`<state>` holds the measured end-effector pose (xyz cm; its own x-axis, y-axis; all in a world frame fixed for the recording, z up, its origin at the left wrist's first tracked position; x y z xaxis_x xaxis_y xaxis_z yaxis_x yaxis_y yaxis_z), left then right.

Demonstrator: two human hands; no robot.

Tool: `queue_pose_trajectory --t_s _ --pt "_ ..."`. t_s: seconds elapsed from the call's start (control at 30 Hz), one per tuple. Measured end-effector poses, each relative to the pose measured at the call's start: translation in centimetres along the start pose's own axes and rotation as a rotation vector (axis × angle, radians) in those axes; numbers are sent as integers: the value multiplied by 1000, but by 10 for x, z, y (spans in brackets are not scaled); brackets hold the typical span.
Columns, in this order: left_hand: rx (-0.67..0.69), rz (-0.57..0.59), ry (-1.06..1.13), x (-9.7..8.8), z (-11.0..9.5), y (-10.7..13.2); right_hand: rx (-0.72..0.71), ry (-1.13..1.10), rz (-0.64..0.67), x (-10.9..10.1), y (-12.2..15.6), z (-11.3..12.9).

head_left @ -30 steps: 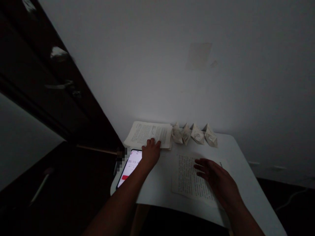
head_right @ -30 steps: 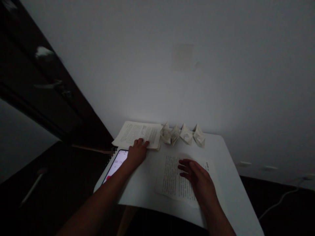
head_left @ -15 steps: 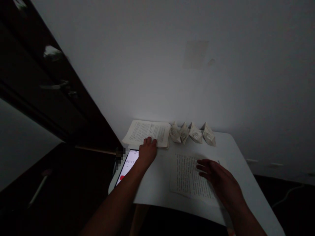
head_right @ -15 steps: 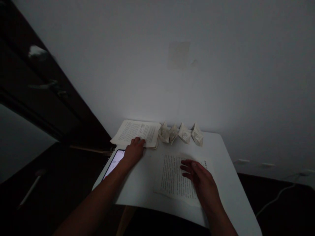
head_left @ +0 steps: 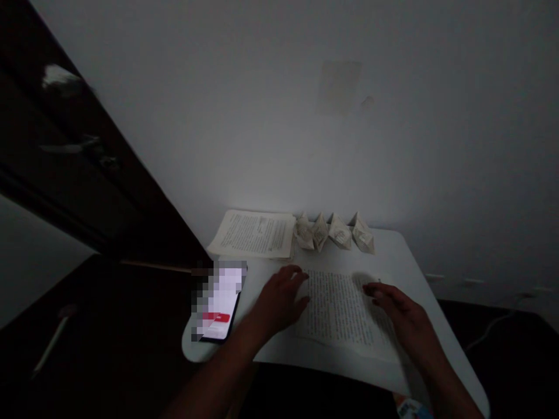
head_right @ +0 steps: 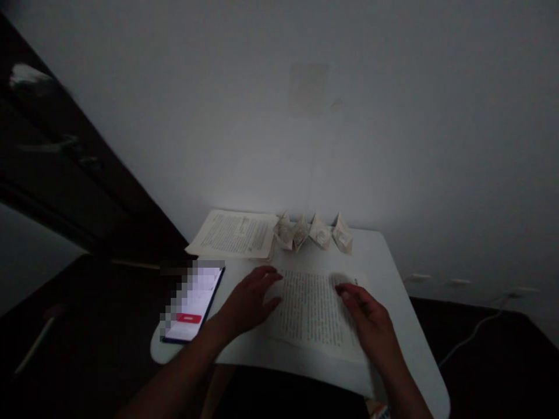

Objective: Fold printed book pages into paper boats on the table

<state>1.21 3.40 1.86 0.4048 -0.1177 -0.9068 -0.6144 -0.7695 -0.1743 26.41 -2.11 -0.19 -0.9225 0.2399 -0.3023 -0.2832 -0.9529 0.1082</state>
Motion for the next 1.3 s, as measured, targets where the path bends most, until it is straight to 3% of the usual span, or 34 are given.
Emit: queue_pose_trajectory --t_s 0.1,0.2,0.4,0.77,1.0,1.1,1.3 --pt "160 142 110 14 -17 3 16 193 -73 -10 -1 -13" --pt "235 206 123 24 -20 2 17 258 -134 -17 -2 -26" --pt "279 214 105 24 -23 -2 -16 239 -175 -22 -7 -31" --pt "341 215 95 19 -26 4 55 135 -222 -25 -9 -23" --pt "369 224 74 23 -20 -3 18 294 -290 -47 -10 -30" --pt "364 221 65 26 -16 -7 -58 393 -251 -49 -13 -34" --pt "345 220 51 27 -9 -19 -374 680 -133 -30 -20 -35"
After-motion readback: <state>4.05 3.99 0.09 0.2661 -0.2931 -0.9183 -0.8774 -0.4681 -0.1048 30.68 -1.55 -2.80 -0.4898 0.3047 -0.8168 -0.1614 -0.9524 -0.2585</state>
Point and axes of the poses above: each hand's wrist, its own y-axis away from the middle knuckle, its own x-axis out of the palm, z = x × y, the point moved 4 cm from there along -y, towards the middle knuckle, and after that the axes turned 5 degrees about x, right-handed, at the moved point
